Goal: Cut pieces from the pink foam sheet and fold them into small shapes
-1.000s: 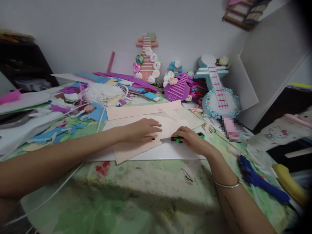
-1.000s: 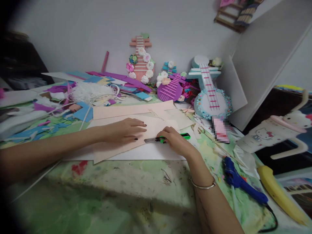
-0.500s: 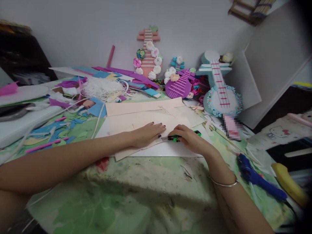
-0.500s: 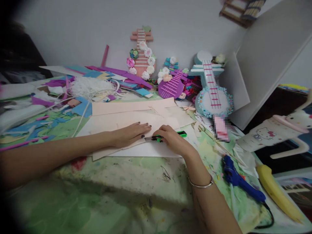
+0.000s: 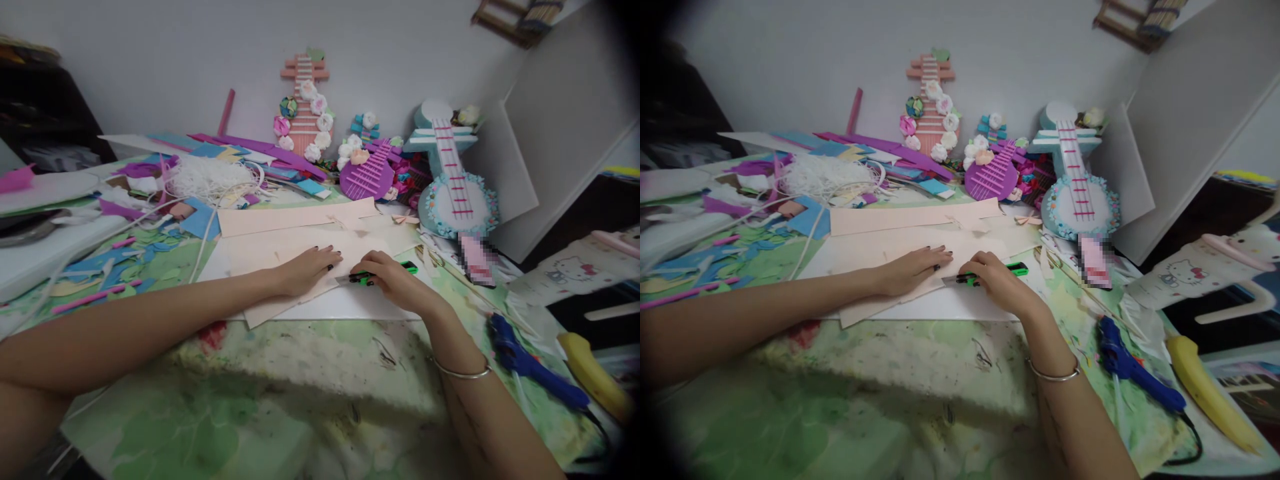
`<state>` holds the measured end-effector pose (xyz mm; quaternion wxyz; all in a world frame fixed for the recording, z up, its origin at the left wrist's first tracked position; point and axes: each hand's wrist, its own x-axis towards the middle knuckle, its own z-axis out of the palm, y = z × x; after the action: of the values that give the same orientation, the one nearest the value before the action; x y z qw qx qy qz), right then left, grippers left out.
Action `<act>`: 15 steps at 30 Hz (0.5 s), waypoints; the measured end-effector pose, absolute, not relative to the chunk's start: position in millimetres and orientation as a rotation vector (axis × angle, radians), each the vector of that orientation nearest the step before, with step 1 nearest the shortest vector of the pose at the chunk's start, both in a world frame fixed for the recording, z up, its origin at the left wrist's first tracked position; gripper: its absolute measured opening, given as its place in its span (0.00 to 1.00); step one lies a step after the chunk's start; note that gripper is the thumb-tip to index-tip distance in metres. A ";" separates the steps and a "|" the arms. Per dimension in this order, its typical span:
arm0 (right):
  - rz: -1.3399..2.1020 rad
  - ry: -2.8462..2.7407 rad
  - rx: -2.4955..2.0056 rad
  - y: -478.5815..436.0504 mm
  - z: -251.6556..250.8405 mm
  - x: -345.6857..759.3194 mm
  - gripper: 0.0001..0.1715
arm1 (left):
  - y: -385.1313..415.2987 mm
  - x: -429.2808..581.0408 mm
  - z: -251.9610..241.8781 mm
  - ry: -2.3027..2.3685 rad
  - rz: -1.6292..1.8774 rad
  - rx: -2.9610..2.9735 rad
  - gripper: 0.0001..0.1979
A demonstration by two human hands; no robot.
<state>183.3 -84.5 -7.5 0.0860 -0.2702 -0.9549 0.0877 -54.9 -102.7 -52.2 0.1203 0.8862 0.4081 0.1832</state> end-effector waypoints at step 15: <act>0.219 -2.869 -0.778 -87.1 -9.2 172.8 0.34 | -101.7 -60.5 -52.0 1.199 0.769 2.383 0.19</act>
<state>172.8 -87.1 -9.2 0.0801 -0.2603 -0.9594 0.0731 -60.5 -101.7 -52.0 0.1819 0.8440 0.4246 0.2724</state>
